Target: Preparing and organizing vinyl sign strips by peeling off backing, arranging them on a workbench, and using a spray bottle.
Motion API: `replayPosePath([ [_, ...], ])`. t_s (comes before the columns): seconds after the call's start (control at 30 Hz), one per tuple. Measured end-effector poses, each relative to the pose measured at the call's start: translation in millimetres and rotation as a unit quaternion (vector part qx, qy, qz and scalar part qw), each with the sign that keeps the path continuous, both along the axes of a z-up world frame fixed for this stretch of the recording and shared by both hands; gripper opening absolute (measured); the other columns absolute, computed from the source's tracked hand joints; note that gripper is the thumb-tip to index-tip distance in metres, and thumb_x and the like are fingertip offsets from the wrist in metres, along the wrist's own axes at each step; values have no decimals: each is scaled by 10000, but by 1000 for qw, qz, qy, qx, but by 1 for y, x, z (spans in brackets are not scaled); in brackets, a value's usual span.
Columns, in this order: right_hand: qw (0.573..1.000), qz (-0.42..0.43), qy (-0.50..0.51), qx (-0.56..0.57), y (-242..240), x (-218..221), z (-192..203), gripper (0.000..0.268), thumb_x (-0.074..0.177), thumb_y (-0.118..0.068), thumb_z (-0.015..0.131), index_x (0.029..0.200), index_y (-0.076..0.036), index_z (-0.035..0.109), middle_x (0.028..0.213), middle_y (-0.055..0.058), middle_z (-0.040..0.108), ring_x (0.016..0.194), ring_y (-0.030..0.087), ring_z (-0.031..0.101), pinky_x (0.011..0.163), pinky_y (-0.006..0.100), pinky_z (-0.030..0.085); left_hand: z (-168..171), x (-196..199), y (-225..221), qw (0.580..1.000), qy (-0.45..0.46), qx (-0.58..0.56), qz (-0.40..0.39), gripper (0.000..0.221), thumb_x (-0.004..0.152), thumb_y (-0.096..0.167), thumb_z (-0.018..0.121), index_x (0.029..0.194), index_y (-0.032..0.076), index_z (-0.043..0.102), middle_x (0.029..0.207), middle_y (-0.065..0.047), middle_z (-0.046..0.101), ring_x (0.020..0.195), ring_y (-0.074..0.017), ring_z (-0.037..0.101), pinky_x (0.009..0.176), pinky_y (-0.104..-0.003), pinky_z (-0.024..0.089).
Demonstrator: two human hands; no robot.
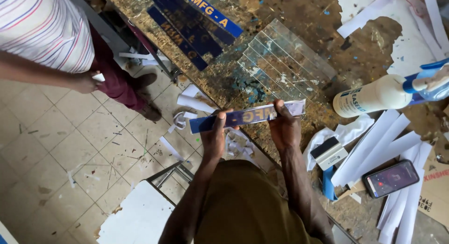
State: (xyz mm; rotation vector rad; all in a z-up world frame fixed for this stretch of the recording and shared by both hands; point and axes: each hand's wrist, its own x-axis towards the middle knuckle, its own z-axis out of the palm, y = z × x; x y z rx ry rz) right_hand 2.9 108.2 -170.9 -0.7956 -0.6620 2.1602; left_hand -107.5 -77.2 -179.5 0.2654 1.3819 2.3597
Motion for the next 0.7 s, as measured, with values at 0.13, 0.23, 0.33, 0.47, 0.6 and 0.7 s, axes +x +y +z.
replayPosePath([
  [0.13, 1000, -25, -14, -11, 8, 15, -1, 123, 1045, -61, 806, 1124, 33, 805, 1057, 173, 809, 997, 253, 800, 946, 455, 653, 9, 0, -1, 1000, -7, -2, -15, 392, 1113, 336, 743, 1177, -38, 837, 972, -222, 817, 853, -318, 840, 696, -446, 741],
  [0.23, 998, -50, -11, -21, 15, 26, -1, 154, 1088, -157, 786, 1159, -23, 812, 1069, 150, 833, 986, 253, 824, 942, 437, 673, 21, 3, 0, 999, -31, -4, -11, 396, 1092, 318, 780, 1169, -66, 837, 959, -226, 809, 829, -322, 831, 700, -453, 752],
  [0.33, 999, -45, -10, -18, 11, 25, 19, 270, 1115, -312, 767, 1165, -52, 819, 1072, 128, 847, 992, 229, 840, 940, 413, 689, 23, 0, 1, 999, -40, -16, -10, 390, 1100, 301, 760, 1177, -73, 834, 957, -226, 817, 847, -315, 839, 731, -445, 759],
  [0.47, 1000, 15, -12, 13, -18, 13, 51, 224, 1110, -271, 744, 1143, -74, 846, 1069, 84, 861, 973, 201, 838, 893, 418, 701, 18, -4, 6, 999, -43, -21, -5, 445, 1110, 364, 746, 1204, -64, 822, 958, -226, 821, 812, -309, 837, 745, -433, 755],
  [0.6, 998, 51, 11, 34, -42, -12, 21, 51, 986, -13, 840, 1018, -49, 856, 967, 94, 839, 865, 245, 812, 874, 530, 715, 10, 1, 15, 1000, -27, 5, 8, 404, 1109, 309, 765, 1219, -76, 825, 966, -246, 809, 815, -339, 831, 755, -479, 747],
  [0.7, 997, 57, -9, 47, -65, -29, 3, 131, 937, 50, 884, 1058, 33, 835, 981, 169, 829, 859, 277, 807, 837, 504, 685, -11, 8, 22, 1000, -22, 7, 2, 440, 1104, 355, 775, 1230, -65, 815, 1024, -223, 806, 893, -320, 820, 793, -464, 731],
])
